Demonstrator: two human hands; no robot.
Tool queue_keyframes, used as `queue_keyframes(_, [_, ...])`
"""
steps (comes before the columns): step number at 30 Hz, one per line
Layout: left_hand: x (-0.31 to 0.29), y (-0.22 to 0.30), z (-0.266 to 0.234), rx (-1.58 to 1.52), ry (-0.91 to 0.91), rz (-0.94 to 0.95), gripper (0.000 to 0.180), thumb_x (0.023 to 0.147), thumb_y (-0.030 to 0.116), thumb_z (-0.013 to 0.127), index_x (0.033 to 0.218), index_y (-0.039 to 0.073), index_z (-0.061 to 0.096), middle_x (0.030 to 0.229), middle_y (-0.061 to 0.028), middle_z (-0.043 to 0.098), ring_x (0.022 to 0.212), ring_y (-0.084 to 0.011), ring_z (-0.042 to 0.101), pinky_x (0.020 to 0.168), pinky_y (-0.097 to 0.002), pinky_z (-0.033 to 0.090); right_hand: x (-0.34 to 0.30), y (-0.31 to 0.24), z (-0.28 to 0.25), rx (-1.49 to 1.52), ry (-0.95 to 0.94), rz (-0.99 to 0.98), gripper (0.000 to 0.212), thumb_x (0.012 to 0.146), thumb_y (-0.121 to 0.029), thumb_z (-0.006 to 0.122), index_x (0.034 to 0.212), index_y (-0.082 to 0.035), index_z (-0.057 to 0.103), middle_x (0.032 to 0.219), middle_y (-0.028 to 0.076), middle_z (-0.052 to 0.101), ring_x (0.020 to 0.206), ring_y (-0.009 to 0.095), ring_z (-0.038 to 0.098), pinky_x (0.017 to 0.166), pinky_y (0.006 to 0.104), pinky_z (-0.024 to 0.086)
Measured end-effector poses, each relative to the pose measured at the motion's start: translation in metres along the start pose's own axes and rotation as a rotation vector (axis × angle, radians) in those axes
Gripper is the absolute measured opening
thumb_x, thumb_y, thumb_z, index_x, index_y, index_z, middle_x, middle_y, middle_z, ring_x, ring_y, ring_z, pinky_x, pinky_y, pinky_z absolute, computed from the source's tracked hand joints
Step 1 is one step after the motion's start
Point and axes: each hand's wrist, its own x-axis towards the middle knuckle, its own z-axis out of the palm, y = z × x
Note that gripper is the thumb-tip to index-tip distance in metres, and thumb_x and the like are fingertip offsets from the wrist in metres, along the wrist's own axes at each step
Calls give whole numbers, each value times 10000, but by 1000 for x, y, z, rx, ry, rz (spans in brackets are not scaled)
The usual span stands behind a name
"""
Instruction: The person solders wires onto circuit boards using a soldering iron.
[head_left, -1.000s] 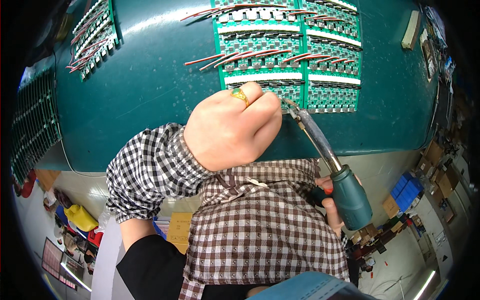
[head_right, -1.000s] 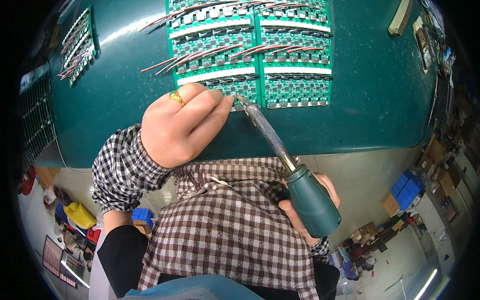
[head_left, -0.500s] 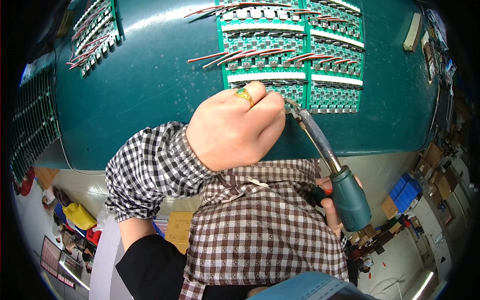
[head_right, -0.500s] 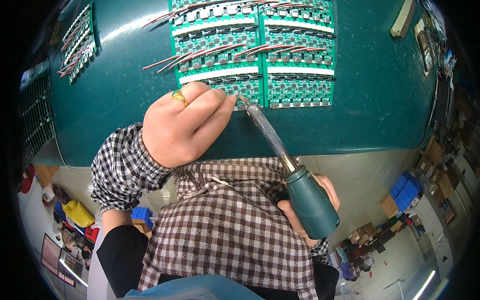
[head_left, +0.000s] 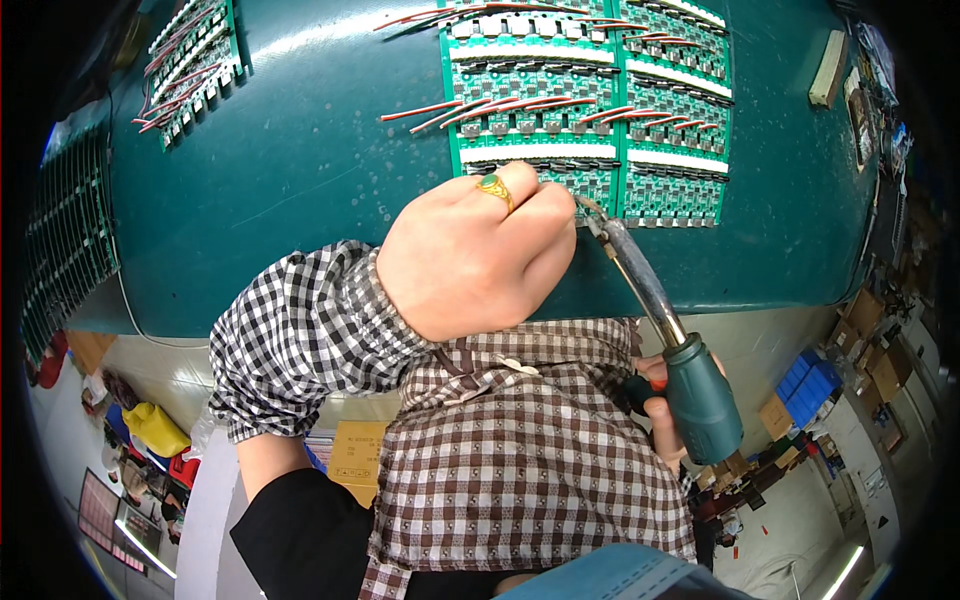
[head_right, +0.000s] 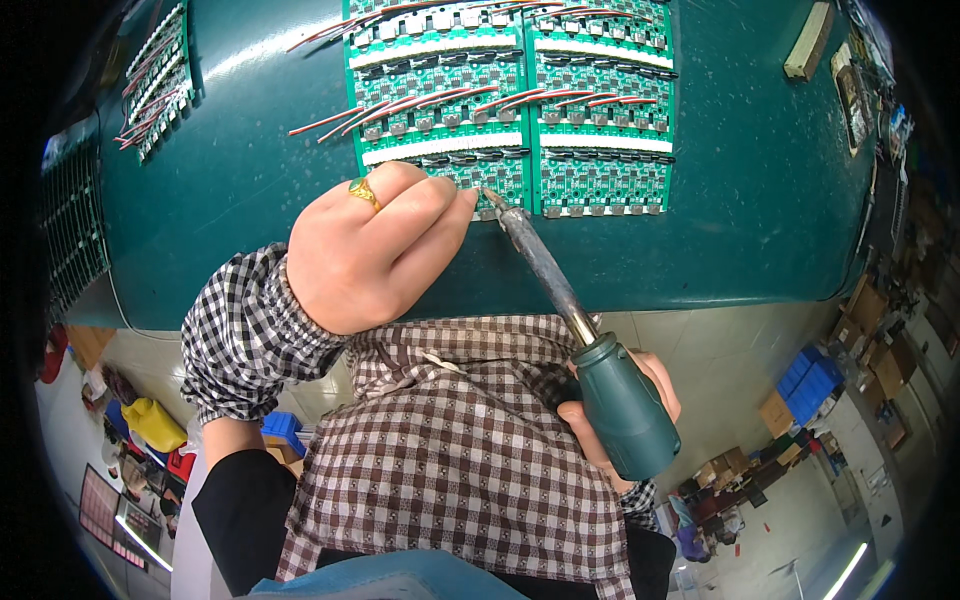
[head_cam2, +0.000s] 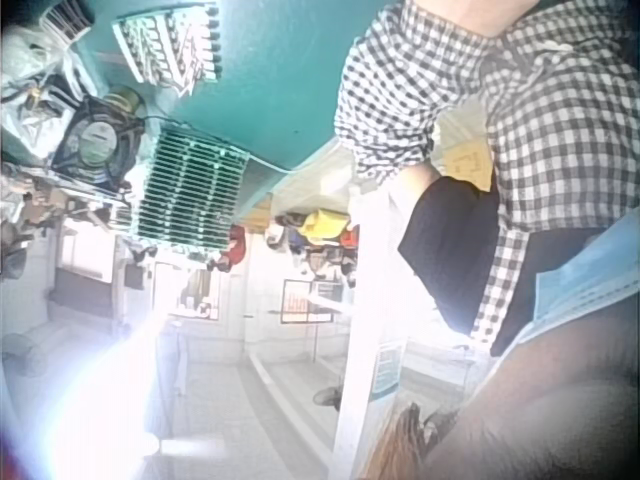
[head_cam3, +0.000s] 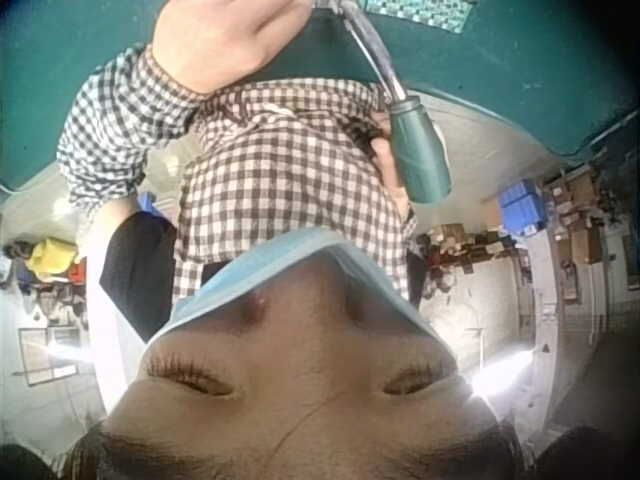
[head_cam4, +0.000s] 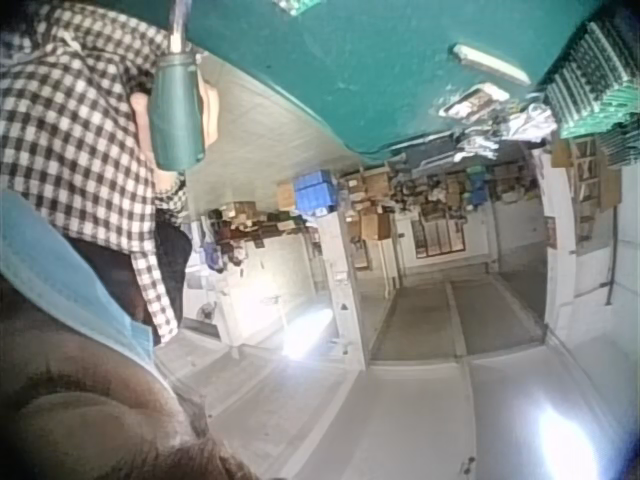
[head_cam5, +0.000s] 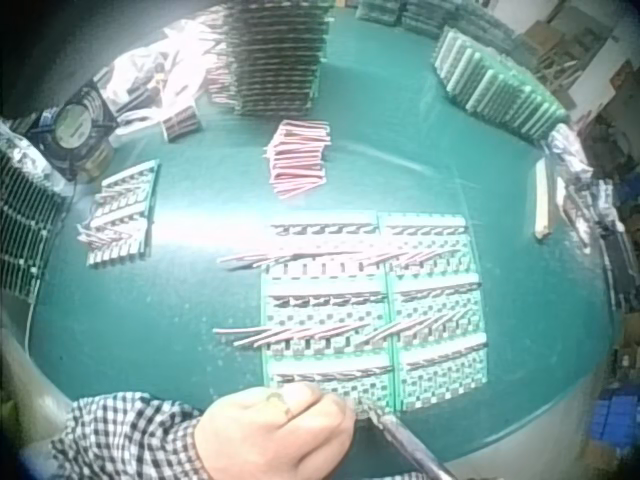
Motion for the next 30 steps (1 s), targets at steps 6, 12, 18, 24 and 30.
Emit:
queue_keyframes(6, [1,0,0,4,-4,9,367,720,48,719,1064,-77,720,965,-97,608,849,-219,641,663,-318,553,0,0,0,-3,-5,-6,440,791,-374,902,1043,-40,765,944,66,711,860,232,678,732,347,532])
queue_keyframes(12, [-1,0,-1,4,-19,0,363,727,51,718,1066,-77,720,963,-96,606,848,-221,640,661,-320,553,0,0,-2,-67,-2,-36,452,783,-385,905,1035,-37,763,943,67,715,857,233,680,735,344,534])
queue_keyframes(18, [1,0,0,-1,-6,7,349,739,49,720,1065,-74,720,958,-91,605,846,-215,639,658,-316,550,-1,0,-2,-45,5,-42,458,785,-392,902,1032,-32,763,946,72,717,856,237,680,738,351,536])
queue_keyframes(24, [0,0,2,9,3,8,342,745,49,720,1065,-72,721,958,-87,606,846,-211,639,660,-313,552,-3,0,0,-6,42,20,468,809,-427,882,1030,-32,761,931,64,724,848,228,681,747,346,535])
queue_keyframes(30, [-1,1,0,11,-9,7,374,723,55,714,1073,-75,720,966,-93,610,855,-215,644,686,-315,562,-4,4,-4,-57,-16,2,499,847,-497,834,1026,-38,755,931,48,738,866,205,682,765,341,537])
